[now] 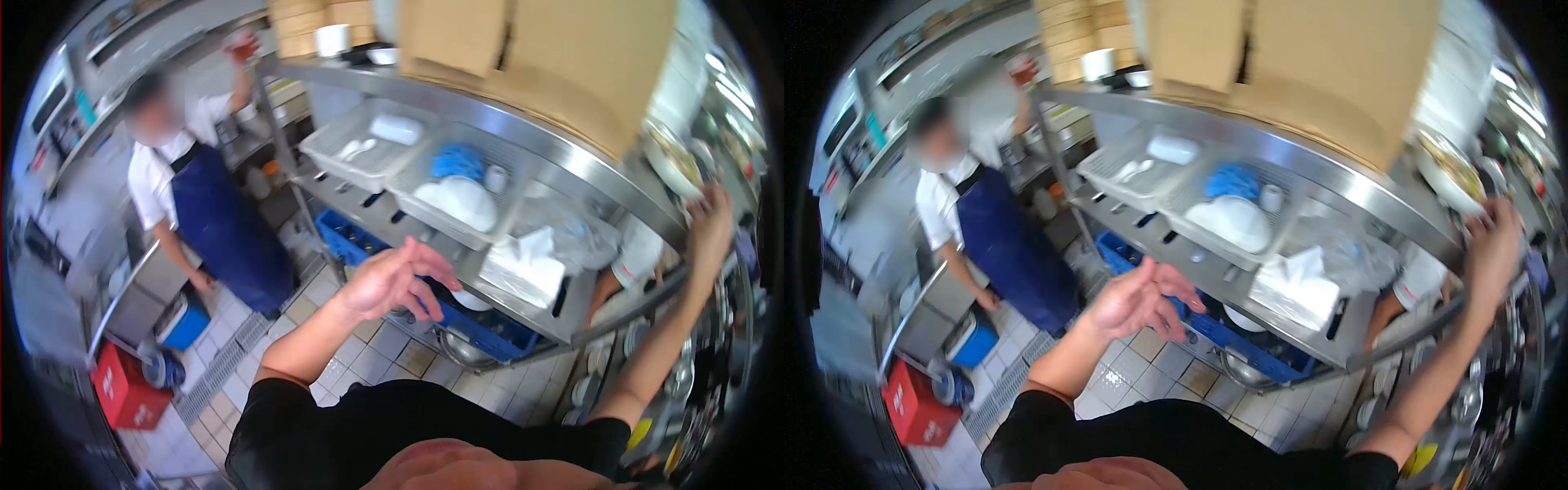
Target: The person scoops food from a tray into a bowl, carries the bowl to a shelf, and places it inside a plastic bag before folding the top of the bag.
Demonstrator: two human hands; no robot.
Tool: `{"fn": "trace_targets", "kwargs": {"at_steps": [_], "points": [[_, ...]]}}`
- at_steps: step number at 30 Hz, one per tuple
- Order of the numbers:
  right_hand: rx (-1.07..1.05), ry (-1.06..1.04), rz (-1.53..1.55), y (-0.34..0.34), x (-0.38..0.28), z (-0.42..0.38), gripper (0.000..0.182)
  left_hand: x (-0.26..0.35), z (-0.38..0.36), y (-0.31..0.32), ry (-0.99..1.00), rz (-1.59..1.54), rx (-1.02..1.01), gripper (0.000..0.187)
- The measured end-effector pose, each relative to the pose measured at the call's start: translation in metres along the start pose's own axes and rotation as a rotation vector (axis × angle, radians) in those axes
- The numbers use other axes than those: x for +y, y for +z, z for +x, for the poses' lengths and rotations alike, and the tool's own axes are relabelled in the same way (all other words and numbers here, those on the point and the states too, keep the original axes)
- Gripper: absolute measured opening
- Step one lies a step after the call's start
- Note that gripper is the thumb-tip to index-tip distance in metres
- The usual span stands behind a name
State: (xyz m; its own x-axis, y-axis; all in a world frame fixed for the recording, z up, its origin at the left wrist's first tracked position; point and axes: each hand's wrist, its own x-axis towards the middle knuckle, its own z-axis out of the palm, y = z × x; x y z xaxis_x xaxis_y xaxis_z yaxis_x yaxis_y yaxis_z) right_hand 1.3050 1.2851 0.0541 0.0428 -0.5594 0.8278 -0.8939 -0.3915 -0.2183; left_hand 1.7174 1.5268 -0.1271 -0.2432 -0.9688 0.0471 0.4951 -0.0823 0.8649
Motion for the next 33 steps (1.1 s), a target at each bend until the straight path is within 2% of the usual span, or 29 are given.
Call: {"fn": "trace_targets", "kwargs": {"at_steps": [1, 2, 3, 4, 5, 10, 15, 22, 28, 31, 33], "points": [[0.015, -0.047, -0.069, 0.001, 0.009, 0.003, 0.034, -0.003, -0.007, -0.006, -0.009, -0.012, 0.012, 0.068], [0.026, -0.028, 0.048, 0.009, 0.028, 0.007, 0.043, -0.007, -0.012, -0.012, 0.025, -0.014, 0.054, 0.068], [0.074, -0.115, 0.059, 0.014, 0.04, 0.009, 0.051, -0.013, -0.018, -0.02, 0.026, -0.059, 0.047, 0.067], [0.052, -0.023, 0.197, 0.012, 0.026, 0.005, 0.056, -0.016, -0.024, -0.028, 0.029, -0.102, 0.034, 0.066], [0.059, -0.058, 0.213, 0.015, 0.031, 0.006, 0.058, -0.02, -0.031, -0.034, 0.058, -0.103, 0.063, 0.066], [0.066, 0.083, 0.174, 0.012, 0.016, 0.001, 0.067, -0.017, -0.068, -0.056, 0.11, -0.18, 0.144, 0.064], [0.102, -0.063, 0.045, 0.012, 0.049, 0.007, 0.07, -0.014, -0.112, -0.083, 0.179, -0.197, 0.26, 0.062], [0.139, -0.024, -0.063, 0.002, 0.043, -0.002, 0.071, -0.009, -0.163, -0.126, 0.269, -0.254, 0.288, 0.067], [0.252, 0.003, -0.213, -0.011, 0.019, -0.021, 0.072, 0.0, -0.202, -0.152, 0.238, -0.281, 0.297, 0.065], [0.277, -0.057, -0.228, -0.026, 0.007, -0.037, 0.069, 0.002, -0.222, -0.166, 0.217, -0.243, 0.36, 0.064], [0.397, -0.224, -0.327, -0.036, -0.03, -0.06, 0.066, 0.002, -0.231, -0.177, 0.218, -0.264, 0.351, 0.062]]}}
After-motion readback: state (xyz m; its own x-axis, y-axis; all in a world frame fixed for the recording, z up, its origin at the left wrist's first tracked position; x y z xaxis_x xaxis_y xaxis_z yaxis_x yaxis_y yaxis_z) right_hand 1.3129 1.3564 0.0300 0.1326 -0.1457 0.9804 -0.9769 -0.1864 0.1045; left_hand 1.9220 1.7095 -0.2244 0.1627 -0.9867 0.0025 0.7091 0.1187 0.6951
